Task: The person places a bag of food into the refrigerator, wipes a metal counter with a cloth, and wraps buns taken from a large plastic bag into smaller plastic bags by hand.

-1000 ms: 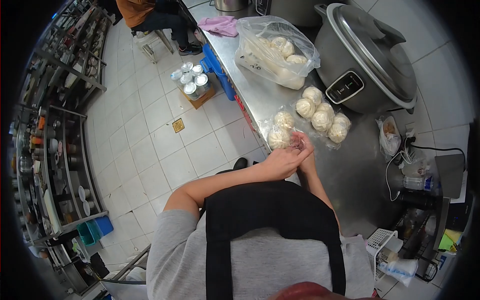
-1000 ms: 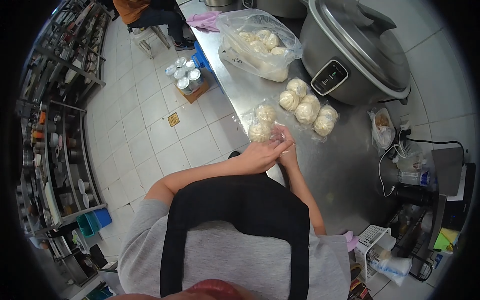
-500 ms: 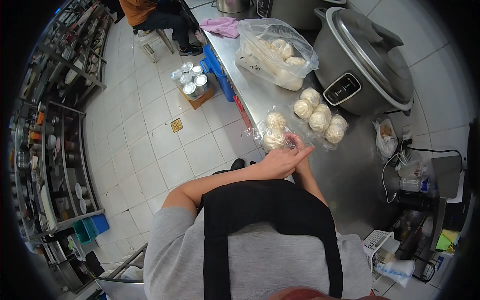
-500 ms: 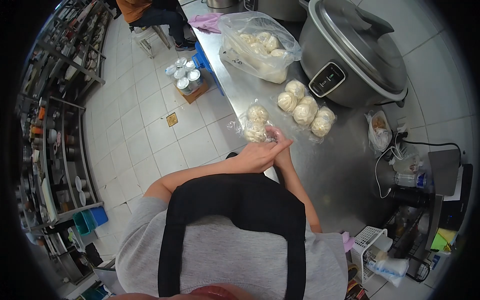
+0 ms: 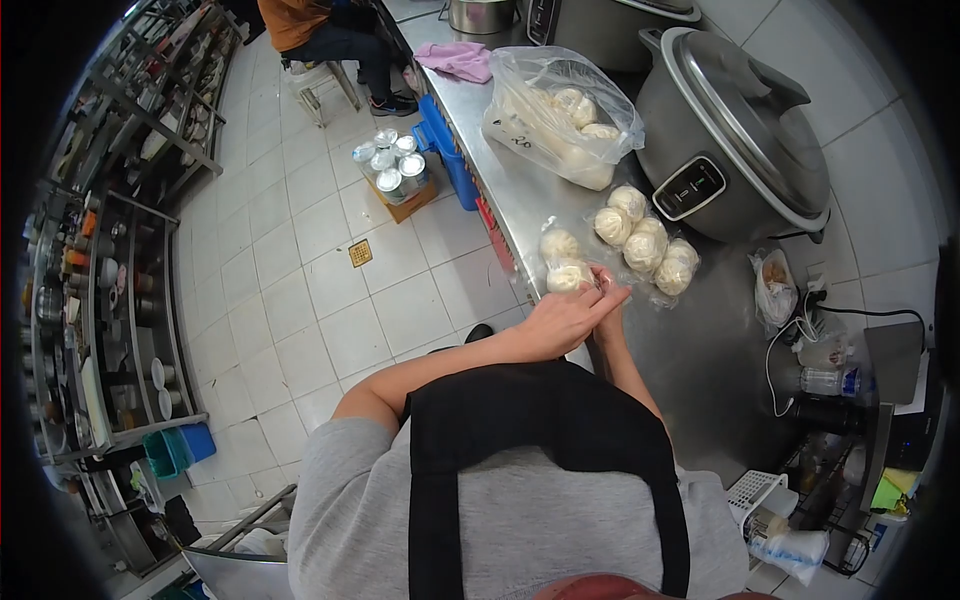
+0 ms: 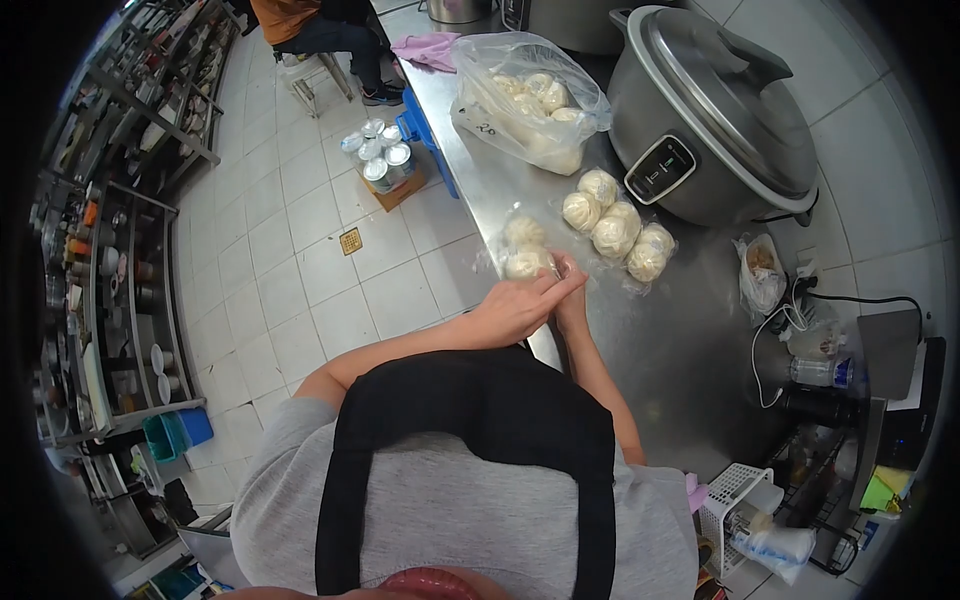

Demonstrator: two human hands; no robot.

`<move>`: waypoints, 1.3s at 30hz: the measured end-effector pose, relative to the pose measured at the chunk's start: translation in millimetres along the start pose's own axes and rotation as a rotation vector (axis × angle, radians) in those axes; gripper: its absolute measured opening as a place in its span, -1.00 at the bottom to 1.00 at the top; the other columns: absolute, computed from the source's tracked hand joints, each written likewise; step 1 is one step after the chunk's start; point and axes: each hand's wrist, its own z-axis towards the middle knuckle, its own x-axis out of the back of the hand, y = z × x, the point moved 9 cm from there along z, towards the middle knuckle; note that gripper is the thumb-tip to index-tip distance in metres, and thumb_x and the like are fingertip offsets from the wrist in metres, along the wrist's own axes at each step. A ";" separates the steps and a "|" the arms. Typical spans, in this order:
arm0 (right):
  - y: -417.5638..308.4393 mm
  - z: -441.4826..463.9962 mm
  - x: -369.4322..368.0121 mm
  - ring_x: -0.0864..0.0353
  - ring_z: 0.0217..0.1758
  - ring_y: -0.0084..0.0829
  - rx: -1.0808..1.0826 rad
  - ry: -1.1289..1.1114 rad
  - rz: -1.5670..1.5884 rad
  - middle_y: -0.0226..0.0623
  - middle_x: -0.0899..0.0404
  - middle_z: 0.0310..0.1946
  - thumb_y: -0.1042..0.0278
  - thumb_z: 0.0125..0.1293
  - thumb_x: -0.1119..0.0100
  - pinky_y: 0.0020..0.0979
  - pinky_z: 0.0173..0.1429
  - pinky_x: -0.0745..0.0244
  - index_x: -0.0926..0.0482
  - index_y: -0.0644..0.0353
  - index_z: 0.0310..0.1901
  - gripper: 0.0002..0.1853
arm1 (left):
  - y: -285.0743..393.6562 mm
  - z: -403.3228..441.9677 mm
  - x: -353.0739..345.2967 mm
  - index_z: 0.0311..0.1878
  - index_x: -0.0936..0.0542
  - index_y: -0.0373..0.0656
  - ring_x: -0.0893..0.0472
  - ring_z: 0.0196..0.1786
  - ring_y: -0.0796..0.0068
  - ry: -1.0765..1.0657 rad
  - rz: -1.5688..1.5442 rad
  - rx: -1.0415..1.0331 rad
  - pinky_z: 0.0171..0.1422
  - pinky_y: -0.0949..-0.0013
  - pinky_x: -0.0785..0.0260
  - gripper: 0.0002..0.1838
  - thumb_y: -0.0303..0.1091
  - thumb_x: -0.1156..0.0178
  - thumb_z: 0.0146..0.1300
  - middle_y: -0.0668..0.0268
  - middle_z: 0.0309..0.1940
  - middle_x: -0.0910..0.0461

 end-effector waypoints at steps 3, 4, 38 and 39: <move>9.8 2.4 -5.6 -0.39 -0.06 -0.45 -0.078 -0.128 -0.023 -0.23 -0.43 -0.13 0.40 0.11 -0.09 -0.44 0.04 -0.30 -0.30 0.35 -0.03 -0.61 | -0.4 -1.4 -3.4 0.25 -0.11 -0.05 -0.50 -0.41 0.21 0.023 -0.017 -0.021 -0.42 0.24 -0.36 -0.35 -0.50 -0.01 0.02 0.21 -0.44 -0.39; 15.6 5.2 -8.9 -0.38 -0.04 -0.45 -0.031 -0.179 -0.045 -0.23 -0.42 -0.11 0.42 0.08 -0.13 -0.43 0.05 -0.29 -0.29 0.34 -0.01 -0.57 | -0.6 -2.5 -3.8 0.26 -0.11 -0.04 -0.50 -0.40 0.22 0.040 -0.027 -0.033 -0.42 0.24 -0.36 -0.34 -0.50 -0.01 0.02 0.21 -0.43 -0.40; 41.5 -11.6 1.5 -0.42 -0.06 -0.44 -0.313 0.194 0.481 -0.25 -0.38 -0.07 0.34 0.26 0.05 -0.43 0.00 -0.36 -0.21 0.28 0.08 -0.61 | -4.2 3.2 -5.3 0.26 -0.11 -0.06 -0.50 -0.37 0.19 0.010 -0.051 -0.018 -0.39 0.25 -0.37 -0.34 -0.47 -0.04 0.02 0.20 -0.35 -0.42; 37.1 -11.2 -1.3 -0.41 -0.08 -0.45 -0.270 0.165 0.414 -0.26 -0.38 -0.08 0.35 0.25 0.04 -0.44 -0.02 -0.36 -0.23 0.26 0.06 -0.63 | -3.5 1.9 -5.1 0.26 -0.11 -0.06 -0.50 -0.37 0.19 0.009 -0.055 -0.018 -0.39 0.25 -0.37 -0.34 -0.47 -0.04 0.02 0.20 -0.35 -0.42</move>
